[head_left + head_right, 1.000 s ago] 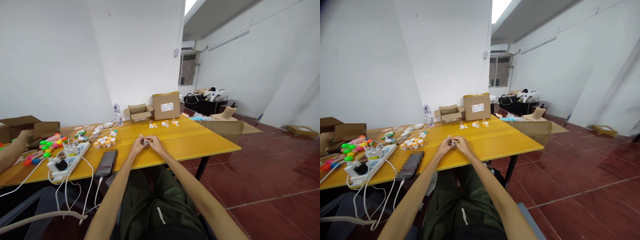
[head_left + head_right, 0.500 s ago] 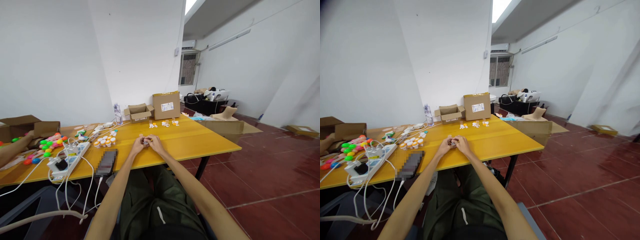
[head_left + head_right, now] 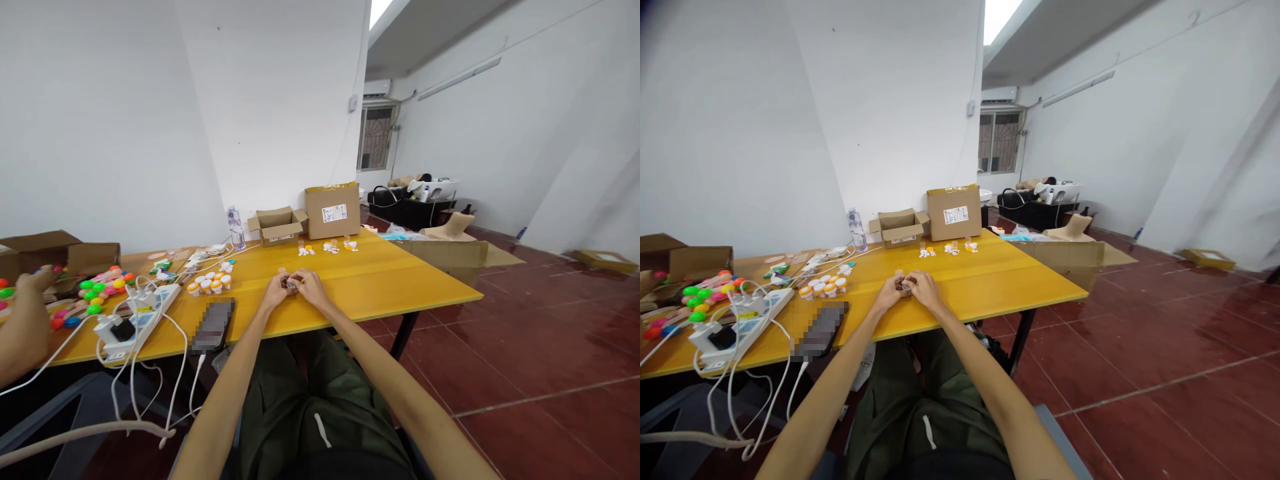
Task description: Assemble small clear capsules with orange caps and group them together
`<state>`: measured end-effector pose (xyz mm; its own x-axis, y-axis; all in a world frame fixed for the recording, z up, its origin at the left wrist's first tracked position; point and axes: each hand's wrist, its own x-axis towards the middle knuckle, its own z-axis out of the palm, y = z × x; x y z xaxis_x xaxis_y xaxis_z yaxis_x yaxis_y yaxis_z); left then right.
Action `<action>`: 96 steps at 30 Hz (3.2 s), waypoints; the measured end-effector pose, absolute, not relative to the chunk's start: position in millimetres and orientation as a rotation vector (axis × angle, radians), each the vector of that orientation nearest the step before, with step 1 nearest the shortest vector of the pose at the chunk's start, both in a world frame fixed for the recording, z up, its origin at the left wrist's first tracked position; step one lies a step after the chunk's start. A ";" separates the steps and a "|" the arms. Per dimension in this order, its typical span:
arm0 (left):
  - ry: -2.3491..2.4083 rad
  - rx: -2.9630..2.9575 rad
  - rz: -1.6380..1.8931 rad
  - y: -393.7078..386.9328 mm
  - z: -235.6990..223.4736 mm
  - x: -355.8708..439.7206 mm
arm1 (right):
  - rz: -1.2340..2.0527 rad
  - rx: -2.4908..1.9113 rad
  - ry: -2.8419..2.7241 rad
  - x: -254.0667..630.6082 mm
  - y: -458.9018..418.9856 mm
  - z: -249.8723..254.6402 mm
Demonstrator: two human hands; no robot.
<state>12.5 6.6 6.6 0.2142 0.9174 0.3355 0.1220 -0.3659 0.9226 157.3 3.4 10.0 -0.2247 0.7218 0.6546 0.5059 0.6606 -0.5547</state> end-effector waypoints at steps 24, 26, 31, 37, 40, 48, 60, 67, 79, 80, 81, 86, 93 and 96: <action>0.999 1.657 1.250 5.7 6.8 12.6 | 0.341 -1.103 -1.859 154.4 -1.3 13.2; 1.005 1.665 1.257 5.0 7.8 12.8 | 0.337 -1.097 -1.860 154.1 -2.0 13.5; 1.014 1.671 1.259 4.9 7.8 12.7 | 0.279 -1.067 -1.896 155.4 -3.2 13.3; 1.015 1.663 1.261 6.1 6.9 12.9 | 0.252 -1.029 -1.920 156.9 -2.6 12.7; 1.013 1.655 1.262 5.9 6.7 13.0 | 0.281 -1.068 -1.906 156.9 -2.4 13.1; 1.002 1.642 1.259 5.9 5.9 13.2 | 0.315 -1.068 -1.888 157.6 -1.4 13.9; 1.048 1.634 1.266 10.0 1.2 12.8 | 0.315 -1.094 -1.779 159.8 18.9 3.7; 1.262 1.709 1.430 15.7 -4.4 6.8 | 0.361 -1.058 -1.850 149.9 49.4 -4.0; 1.492 1.672 1.495 10.4 0.2 5.7 | 0.386 -1.037 -2.054 146.9 44.0 7.8; 1.510 1.665 1.485 9.7 1.0 6.4 | 0.392 -1.056 -2.042 150.3 43.0 8.2; 1.523 1.658 1.476 9.1 1.8 7.0 | 0.396 -1.069 -2.030 154.1 42.0 8.2; 1.443 1.640 1.433 8.1 3.2 9.6 | 0.401 -1.069 -1.958 175.1 38.6 2.8; 1.229 1.710 1.333 7.5 0.4 12.8 | 0.556 -0.857 -1.792 178.5 30.2 4.2; 1.150 1.735 1.279 6.3 0.0 13.2 | 0.574 -0.785 -1.778 173.0 23.7 11.4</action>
<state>13.2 6.3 0.0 0.1244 0.9270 0.3540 0.2537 -0.3746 0.8918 173.0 23.7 11.4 -0.2240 0.7439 0.6296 0.2352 0.6682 -0.7059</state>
